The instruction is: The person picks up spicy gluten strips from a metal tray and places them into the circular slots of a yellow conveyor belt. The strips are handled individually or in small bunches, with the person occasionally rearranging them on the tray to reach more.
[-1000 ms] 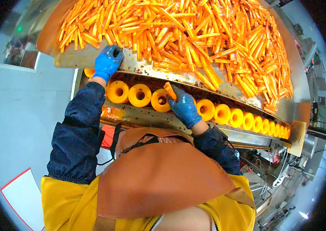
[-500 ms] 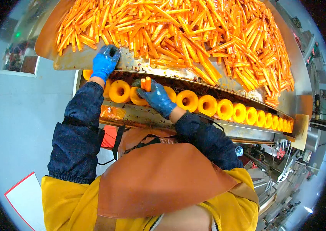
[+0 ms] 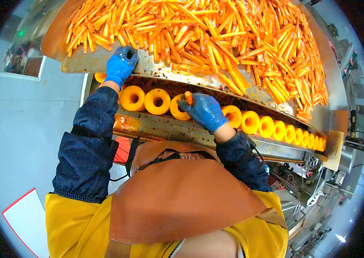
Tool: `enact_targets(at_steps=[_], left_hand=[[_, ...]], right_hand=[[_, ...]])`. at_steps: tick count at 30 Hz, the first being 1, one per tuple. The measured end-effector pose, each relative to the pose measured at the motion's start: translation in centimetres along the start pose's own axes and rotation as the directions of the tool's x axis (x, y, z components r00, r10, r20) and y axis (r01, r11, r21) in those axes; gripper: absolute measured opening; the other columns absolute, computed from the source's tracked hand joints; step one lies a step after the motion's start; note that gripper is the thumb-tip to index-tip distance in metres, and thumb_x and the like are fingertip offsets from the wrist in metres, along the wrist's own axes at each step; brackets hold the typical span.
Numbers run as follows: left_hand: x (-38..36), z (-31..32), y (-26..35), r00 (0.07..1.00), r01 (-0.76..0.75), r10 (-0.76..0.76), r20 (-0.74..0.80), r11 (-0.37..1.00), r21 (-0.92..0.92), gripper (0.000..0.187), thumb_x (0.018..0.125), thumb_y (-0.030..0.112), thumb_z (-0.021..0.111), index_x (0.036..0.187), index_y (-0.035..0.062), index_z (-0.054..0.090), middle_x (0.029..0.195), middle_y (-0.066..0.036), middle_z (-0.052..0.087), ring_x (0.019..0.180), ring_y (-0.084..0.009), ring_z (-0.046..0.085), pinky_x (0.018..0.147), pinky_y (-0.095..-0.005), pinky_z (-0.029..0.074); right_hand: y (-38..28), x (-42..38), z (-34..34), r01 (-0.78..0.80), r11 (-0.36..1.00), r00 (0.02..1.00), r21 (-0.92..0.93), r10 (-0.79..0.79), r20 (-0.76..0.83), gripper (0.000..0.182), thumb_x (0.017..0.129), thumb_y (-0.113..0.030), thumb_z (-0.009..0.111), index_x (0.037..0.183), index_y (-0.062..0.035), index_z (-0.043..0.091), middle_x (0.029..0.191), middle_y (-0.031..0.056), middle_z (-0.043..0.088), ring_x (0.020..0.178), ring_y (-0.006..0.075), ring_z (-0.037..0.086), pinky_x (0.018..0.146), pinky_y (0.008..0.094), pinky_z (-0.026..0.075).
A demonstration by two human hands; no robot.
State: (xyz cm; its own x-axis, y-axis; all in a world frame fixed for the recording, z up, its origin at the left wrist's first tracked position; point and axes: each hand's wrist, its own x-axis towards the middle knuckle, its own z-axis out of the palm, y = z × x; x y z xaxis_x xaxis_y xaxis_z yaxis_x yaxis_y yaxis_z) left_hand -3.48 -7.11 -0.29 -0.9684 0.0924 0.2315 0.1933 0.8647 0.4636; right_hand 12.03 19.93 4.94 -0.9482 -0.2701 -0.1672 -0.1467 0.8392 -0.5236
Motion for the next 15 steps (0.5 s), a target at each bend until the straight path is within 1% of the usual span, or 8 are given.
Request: enact_targets(at_steps=[2, 4, 7, 8, 10, 11, 13, 15], left_hand=[[0.1, 0.0, -0.2, 1.0, 0.006, -0.006, -0.004, 1.0, 0.006, 0.025, 0.082, 0.035, 0.061, 0.09, 0.0117, 0.063, 0.096, -0.011, 0.062, 0.09, -0.0316, 0.06, 0.078, -0.0405, 0.049], [-0.1, 0.3, -0.3, 1.0, 0.002, -0.002, 0.0, 1.0, 0.008, 0.025, 0.082, 0.035, 0.061, 0.09, 0.0115, 0.062, 0.096, -0.012, 0.062, 0.089, -0.0317, 0.06, 0.078, -0.0406, 0.049], [0.0, 0.5, -0.5, 1.0, -0.013, 0.013, 0.0, 1.0, -0.011, 0.026, 0.082, 0.036, 0.061, 0.091, 0.0108, 0.062, 0.096, -0.012, 0.062, 0.089, -0.0324, 0.06, 0.078, -0.0408, 0.049], [0.1, 0.5, -0.6, 1.0, -0.01, 0.01, 0.001, 1.0, -0.008, 0.026, 0.082, 0.035, 0.061, 0.091, 0.0104, 0.062, 0.096, -0.012, 0.062, 0.089, -0.0326, 0.06, 0.078, -0.0409, 0.049], [0.0, 0.2, -0.3, 1.0, -0.011, 0.01, -0.02, 0.999, -0.043, 0.026, 0.082, 0.035, 0.061, 0.09, 0.0098, 0.062, 0.097, -0.012, 0.062, 0.09, -0.0331, 0.06, 0.079, -0.0411, 0.049], [0.1, 0.2, -0.2, 1.0, -0.013, 0.012, -0.019, 0.999, -0.044, 0.026, 0.082, 0.035, 0.061, 0.09, 0.0098, 0.062, 0.097, -0.012, 0.062, 0.09, -0.0331, 0.06, 0.079, -0.0411, 0.049], [-0.1, 0.3, -0.3, 1.0, -0.008, 0.007, -0.017, 1.0, -0.008, 0.026, 0.082, 0.034, 0.061, 0.09, 0.0098, 0.063, 0.097, -0.012, 0.062, 0.091, -0.0329, 0.06, 0.079, -0.0411, 0.049], [0.0, 0.1, -0.1, 1.0, -0.012, 0.012, -0.013, 1.0, -0.003, 0.026, 0.082, 0.034, 0.061, 0.09, 0.01, 0.063, 0.097, -0.012, 0.062, 0.091, -0.0328, 0.06, 0.079, -0.0411, 0.049]], right_hand=[[-0.6, 0.7, 0.5, -0.065, 0.998, 0.998, -0.001, 0.065, -0.006, 0.033, 0.086, -0.036, 0.061, 0.091, -0.0042, 0.065, 0.08, 0.0182, 0.064, 0.077, 0.0375, 0.061, 0.068, 0.0435, 0.05], [-0.9, 1.7, 2.8, 0.1, 0.866, 0.968, 0.491, 0.031, -0.251, 0.033, 0.083, -0.034, 0.065, 0.095, -0.0032, 0.066, 0.083, 0.0204, 0.064, 0.08, 0.0381, 0.062, 0.072, 0.0458, 0.049], [-2.7, 3.3, 5.3, 0.211, 0.795, 0.963, 0.569, -0.069, -0.261, 0.033, 0.08, -0.031, 0.069, 0.095, -0.0024, 0.065, 0.087, 0.0219, 0.063, 0.084, 0.038, 0.061, 0.076, 0.0443, 0.05], [-2.1, 3.5, 6.5, 0.212, 0.796, 0.961, 0.567, -0.064, -0.269, 0.033, 0.08, -0.031, 0.069, 0.095, -0.0024, 0.065, 0.087, 0.0219, 0.063, 0.084, 0.038, 0.061, 0.076, 0.0443, 0.05], [-1.7, 3.7, 7.8, 0.343, 0.913, 0.916, 0.223, -0.272, -0.295, 0.032, 0.079, -0.032, 0.069, 0.095, -0.0048, 0.066, 0.091, 0.0215, 0.063, 0.087, 0.0372, 0.062, 0.078, 0.042, 0.05], [-0.8, 3.4, 8.1, 0.341, 0.913, 0.916, 0.223, -0.271, -0.296, 0.032, 0.079, -0.032, 0.069, 0.095, -0.0048, 0.066, 0.091, 0.0215, 0.063, 0.087, 0.0372, 0.062, 0.078, 0.042, 0.05], [0.2, 1.4, 4.3, 0.297, 0.9, 0.953, 0.318, -0.26, -0.153, 0.032, 0.078, -0.03, 0.069, 0.101, -0.0084, 0.065, 0.096, 0.0196, 0.063, 0.092, 0.0364, 0.061, 0.082, 0.0406, 0.049], [2.8, 0.6, 0.7, 0.1, 0.967, 0.982, 0.233, -0.058, -0.182, 0.039, 0.077, -0.032, 0.069, 0.11, -0.0108, 0.062, 0.106, 0.0164, 0.062, 0.094, 0.0359, 0.06, 0.084, 0.0412, 0.049]])
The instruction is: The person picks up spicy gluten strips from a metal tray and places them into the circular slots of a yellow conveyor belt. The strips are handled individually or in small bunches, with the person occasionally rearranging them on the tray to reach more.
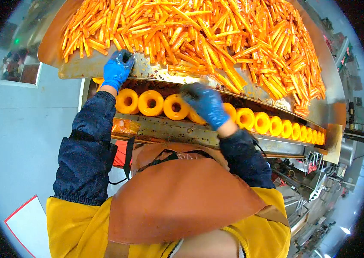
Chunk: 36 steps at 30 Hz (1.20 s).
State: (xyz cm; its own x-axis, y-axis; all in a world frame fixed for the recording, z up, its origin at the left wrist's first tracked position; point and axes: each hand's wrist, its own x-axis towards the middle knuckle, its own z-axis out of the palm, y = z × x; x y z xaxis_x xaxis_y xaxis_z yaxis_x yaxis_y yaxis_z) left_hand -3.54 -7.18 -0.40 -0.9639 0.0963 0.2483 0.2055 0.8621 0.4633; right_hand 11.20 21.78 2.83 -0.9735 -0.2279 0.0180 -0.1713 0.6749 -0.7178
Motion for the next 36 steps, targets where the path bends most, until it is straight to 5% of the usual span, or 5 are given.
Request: enact_targets(at_steps=[10, 20, 24, 28, 36], left_hand=[[0.0, 0.3, -0.4, 1.0, -0.022, 0.022, -0.017, 1.0, -0.006, 0.025, 0.082, 0.034, 0.061, 0.09, 0.0101, 0.063, 0.097, -0.013, 0.062, 0.09, -0.0332, 0.059, 0.079, -0.0413, 0.049], [0.0, 0.5, -0.6, 0.999, 0.036, -0.035, 0.016, 0.999, -0.021, 0.026, 0.083, 0.034, 0.06, 0.092, 0.0105, 0.063, 0.099, -0.013, 0.061, 0.091, -0.0337, 0.06, 0.079, -0.0418, 0.048], [0.1, 0.4, -0.5, 1.0, -0.002, 0.002, 0.001, 1.0, -0.006, 0.025, 0.083, 0.034, 0.06, 0.092, 0.0106, 0.063, 0.099, -0.013, 0.062, 0.091, -0.0337, 0.06, 0.079, -0.0415, 0.049], [0.0, 0.0, 0.0, 1.0, -0.008, 0.008, -0.012, 1.0, -0.006, 0.025, 0.083, 0.034, 0.06, 0.091, 0.0102, 0.063, 0.097, -0.013, 0.062, 0.091, -0.0336, 0.059, 0.079, -0.041, 0.048], [0.0, -0.3, 0.4, 1.0, 0.011, -0.011, 0.001, 0.999, 0.031, 0.027, 0.083, 0.035, 0.06, 0.092, 0.0095, 0.063, 0.099, -0.014, 0.062, 0.092, -0.0336, 0.059, 0.079, -0.0411, 0.048]], right_hand=[[7.6, 5.1, -7.0, -0.274, 0.673, 0.959, -0.687, 0.24, -0.148, 0.047, 0.074, -0.018, 0.065, 0.115, 0.0005, 0.053, 0.1, 0.0225, 0.062, 0.091, 0.0377, 0.061, 0.08, 0.0434, 0.05], [7.8, -1.2, -12.6, -0.477, 0.822, 0.837, 0.31, 0.533, -0.124, 0.04, 0.082, -0.024, 0.064, 0.116, -0.004, 0.058, 0.097, 0.015, 0.066, 0.087, 0.0252, 0.064, 0.076, 0.0342, 0.05], [3.1, -4.4, -7.2, -0.029, 0.284, 0.886, 0.958, 0.45, -0.107, 0.03, 0.083, -0.01, 0.065, 0.112, -0.004, 0.058, 0.098, 0.0056, 0.064, 0.09, 0.0183, 0.062, 0.08, 0.0296, 0.05], [-1.4, -3.6, -1.4, -0.034, 0.11, 0.903, 0.993, 0.43, -0.016, 0.023, 0.083, -0.007, 0.065, 0.105, -0.005, 0.063, 0.092, 0.0029, 0.065, 0.082, 0.0133, 0.06, 0.073, 0.0274, 0.049], [2.2, -2.6, 5.0, -0.111, 0.543, 0.928, 0.833, 0.357, -0.109, 0.022, 0.083, -0.01, 0.067, 0.103, -0.0008, 0.063, 0.088, -0.0018, 0.061, 0.079, 0.0083, 0.054, 0.071, 0.0288, 0.047]])
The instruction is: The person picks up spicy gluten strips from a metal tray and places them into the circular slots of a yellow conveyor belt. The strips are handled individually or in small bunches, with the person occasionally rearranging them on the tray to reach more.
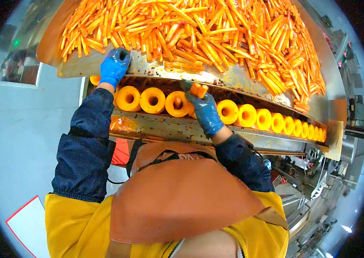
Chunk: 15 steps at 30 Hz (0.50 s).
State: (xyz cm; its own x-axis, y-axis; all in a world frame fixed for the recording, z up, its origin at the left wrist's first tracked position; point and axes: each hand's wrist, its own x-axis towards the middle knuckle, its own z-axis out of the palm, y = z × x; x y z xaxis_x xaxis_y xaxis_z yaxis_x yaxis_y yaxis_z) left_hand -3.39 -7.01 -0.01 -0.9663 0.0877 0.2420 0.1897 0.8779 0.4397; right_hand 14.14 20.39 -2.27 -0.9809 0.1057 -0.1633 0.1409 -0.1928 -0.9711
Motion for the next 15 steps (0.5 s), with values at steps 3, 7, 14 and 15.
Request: enact_targets(at_steps=[3, 7, 14, 15], left_hand=[[0.1, 0.7, -0.8, 1.0, -0.002, 0.003, -0.027, 1.0, 0.029, 0.027, 0.083, 0.035, 0.06, 0.091, 0.0096, 0.063, 0.099, -0.014, 0.062, 0.092, -0.0334, 0.059, 0.08, -0.0413, 0.048], [0.0, 0.3, -0.4, 1.0, -0.021, 0.021, -0.01, 0.999, 0.04, 0.027, 0.082, 0.036, 0.06, 0.091, 0.0097, 0.063, 0.098, -0.013, 0.062, 0.092, -0.033, 0.059, 0.079, -0.0415, 0.048], [-0.2, 0.3, -0.6, 1.0, -0.01, 0.01, -0.026, 1.0, 0.013, 0.028, 0.083, 0.036, 0.061, 0.093, 0.0099, 0.064, 0.096, -0.014, 0.064, 0.089, -0.0336, 0.061, 0.078, -0.0404, 0.049], [-0.1, 0.5, -0.7, 1.0, -0.007, 0.008, -0.02, 1.0, 0.015, 0.027, 0.083, 0.036, 0.061, 0.093, 0.0103, 0.064, 0.097, -0.014, 0.064, 0.088, -0.0336, 0.061, 0.078, -0.0404, 0.049]], right_hand=[[-3.8, -0.5, 0.7, -0.047, 0.995, 0.997, 0.085, 0.052, -0.055, 0.019, 0.084, -0.009, 0.064, 0.101, -0.001, 0.064, 0.087, -0.0015, 0.061, 0.078, 0.0075, 0.054, 0.069, 0.0278, 0.047], [-4.5, 0.2, 4.6, 0.031, 0.965, 0.995, 0.26, -0.055, 0.083, 0.016, 0.082, -0.008, 0.065, 0.097, -0.0026, 0.064, 0.077, -0.002, 0.056, 0.071, 0.0086, 0.051, 0.062, 0.0263, 0.044], [-1.3, 0.9, 3.8, 0.113, 0.967, 0.992, -0.229, -0.122, -0.025, 0.024, 0.088, -0.009, 0.058, 0.111, -0.0038, 0.063, 0.1, 0.0082, 0.066, 0.087, 0.0194, 0.061, 0.08, 0.0311, 0.049], [-2.0, 0.9, 3.8, 0.226, 0.9, 0.972, -0.373, -0.236, 0.019, 0.022, 0.088, -0.014, 0.06, 0.106, -0.0036, 0.064, 0.1, 0.0106, 0.066, 0.087, 0.0244, 0.061, 0.08, 0.0331, 0.049]])
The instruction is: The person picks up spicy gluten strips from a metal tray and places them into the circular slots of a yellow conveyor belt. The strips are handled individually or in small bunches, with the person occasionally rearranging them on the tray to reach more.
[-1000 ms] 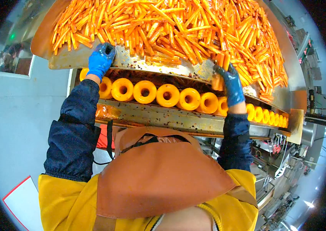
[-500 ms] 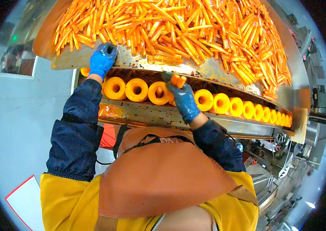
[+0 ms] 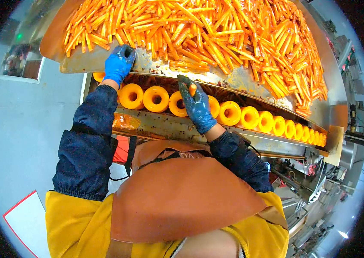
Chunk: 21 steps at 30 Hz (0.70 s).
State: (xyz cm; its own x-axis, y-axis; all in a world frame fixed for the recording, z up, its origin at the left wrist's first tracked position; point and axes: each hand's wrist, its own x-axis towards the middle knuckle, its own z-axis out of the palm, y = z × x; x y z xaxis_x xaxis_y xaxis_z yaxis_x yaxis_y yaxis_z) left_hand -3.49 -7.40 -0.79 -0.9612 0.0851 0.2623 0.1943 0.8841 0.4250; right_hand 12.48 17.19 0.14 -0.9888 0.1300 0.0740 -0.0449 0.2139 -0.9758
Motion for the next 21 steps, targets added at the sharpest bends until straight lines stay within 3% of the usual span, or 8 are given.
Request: enact_targets(at_steps=[1, 5, 8, 12, 15, 17, 18, 21], left_hand=[[0.2, 0.1, 0.0, 1.0, -0.002, 0.002, 0.003, 1.0, 0.001, 0.027, 0.083, 0.036, 0.061, 0.093, 0.0107, 0.065, 0.097, -0.014, 0.064, 0.088, -0.0336, 0.061, 0.078, -0.0404, 0.049], [-0.1, -0.5, 0.9, 1.0, 0.004, -0.004, -0.024, 1.0, -0.002, 0.027, 0.083, 0.037, 0.059, 0.091, 0.011, 0.063, 0.097, -0.013, 0.062, 0.09, -0.0329, 0.06, 0.078, -0.0415, 0.049], [0.2, 0.3, -0.2, 0.999, -0.034, 0.034, -0.026, 0.999, 0.009, 0.026, 0.082, 0.036, 0.06, 0.091, 0.0115, 0.063, 0.097, -0.012, 0.062, 0.09, -0.0328, 0.06, 0.078, -0.0411, 0.049], [0.1, -0.2, 0.4, 1.0, 0.027, -0.027, -0.003, 0.999, -0.031, 0.025, 0.082, 0.035, 0.061, 0.09, 0.0117, 0.063, 0.097, -0.012, 0.062, 0.089, -0.0329, 0.06, 0.078, -0.041, 0.049], [-0.1, -0.4, 0.6, 1.0, 0.015, -0.015, -0.016, 0.999, -0.033, 0.025, 0.082, 0.034, 0.061, 0.09, 0.0111, 0.063, 0.096, -0.012, 0.062, 0.089, -0.0332, 0.06, 0.078, -0.0412, 0.049], [-0.1, -0.5, 0.8, 1.0, 0.02, -0.02, 0.006, 0.999, -0.035, 0.025, 0.082, 0.034, 0.06, 0.09, 0.0109, 0.063, 0.096, -0.012, 0.062, 0.09, -0.0335, 0.06, 0.078, -0.0414, 0.049], [-0.1, -0.3, 0.6, 1.0, 0.019, -0.019, 0.006, 0.999, -0.036, 0.025, 0.082, 0.034, 0.06, 0.09, 0.0109, 0.063, 0.096, -0.012, 0.062, 0.09, -0.0335, 0.06, 0.078, -0.0414, 0.049], [0.2, 0.3, -0.1, 1.0, -0.02, 0.02, -0.015, 1.0, -0.024, 0.025, 0.082, 0.034, 0.06, 0.091, 0.0109, 0.063, 0.097, -0.013, 0.062, 0.09, -0.0337, 0.06, 0.078, -0.0415, 0.049]], right_hand=[[-0.5, 0.3, -0.2, 0.129, 0.98, 0.992, -0.149, -0.128, 0.014, 0.021, 0.088, -0.018, 0.061, 0.101, -0.0035, 0.066, 0.1, 0.0129, 0.065, 0.087, 0.0293, 0.061, 0.08, 0.035, 0.049], [-2.5, 0.7, 2.1, 0.107, 0.993, 0.988, -0.05, -0.101, 0.12, 0.021, 0.087, -0.023, 0.061, 0.095, -0.0037, 0.068, 0.096, 0.015, 0.064, 0.087, 0.0347, 0.058, 0.081, 0.0385, 0.049], [1.7, 1.2, 5.1, 0.388, 0.89, 0.908, -0.237, -0.326, 0.264, 0.029, 0.081, -0.027, 0.066, 0.101, -0.0055, 0.066, 0.098, 0.0138, 0.064, 0.094, 0.0338, 0.059, 0.086, 0.0422, 0.047], [-0.7, 0.7, 2.5, 0.409, 0.831, 0.852, -0.378, -0.199, 0.484, 0.043, 0.077, -0.04, 0.068, 0.106, -0.0079, 0.064, 0.099, 0.0153, 0.064, 0.097, 0.0341, 0.059, 0.088, 0.043, 0.046], [-1.4, 2.9, -1.8, 0.191, 0.886, 0.97, -0.423, -0.105, 0.22, 0.031, 0.081, -0.033, 0.065, 0.106, -0.015, 0.064, 0.095, 0.0141, 0.064, 0.091, 0.0325, 0.062, 0.079, 0.0412, 0.05], [-0.2, 7.1, -5.4, 0.337, 0.74, 0.889, -0.582, -0.454, -0.063, 0.027, 0.079, -0.021, 0.065, 0.104, -0.0105, 0.063, 0.094, 0.0152, 0.063, 0.085, 0.0336, 0.061, 0.075, 0.0422, 0.051], [-1.4, 9.0, -7.1, 0.278, 0.573, 0.886, -0.771, -0.463, -0.025, 0.033, 0.077, -0.019, 0.065, 0.108, -0.0082, 0.061, 0.095, 0.0163, 0.062, 0.085, 0.0346, 0.06, 0.076, 0.0436, 0.05], [-1.0, 12.4, -8.1, 0.201, 0.494, 0.958, -0.846, -0.278, 0.065, 0.043, 0.073, -0.021, 0.068, 0.112, -0.0075, 0.057, 0.103, 0.0182, 0.061, 0.094, 0.0361, 0.06, 0.079, 0.0444, 0.05]])
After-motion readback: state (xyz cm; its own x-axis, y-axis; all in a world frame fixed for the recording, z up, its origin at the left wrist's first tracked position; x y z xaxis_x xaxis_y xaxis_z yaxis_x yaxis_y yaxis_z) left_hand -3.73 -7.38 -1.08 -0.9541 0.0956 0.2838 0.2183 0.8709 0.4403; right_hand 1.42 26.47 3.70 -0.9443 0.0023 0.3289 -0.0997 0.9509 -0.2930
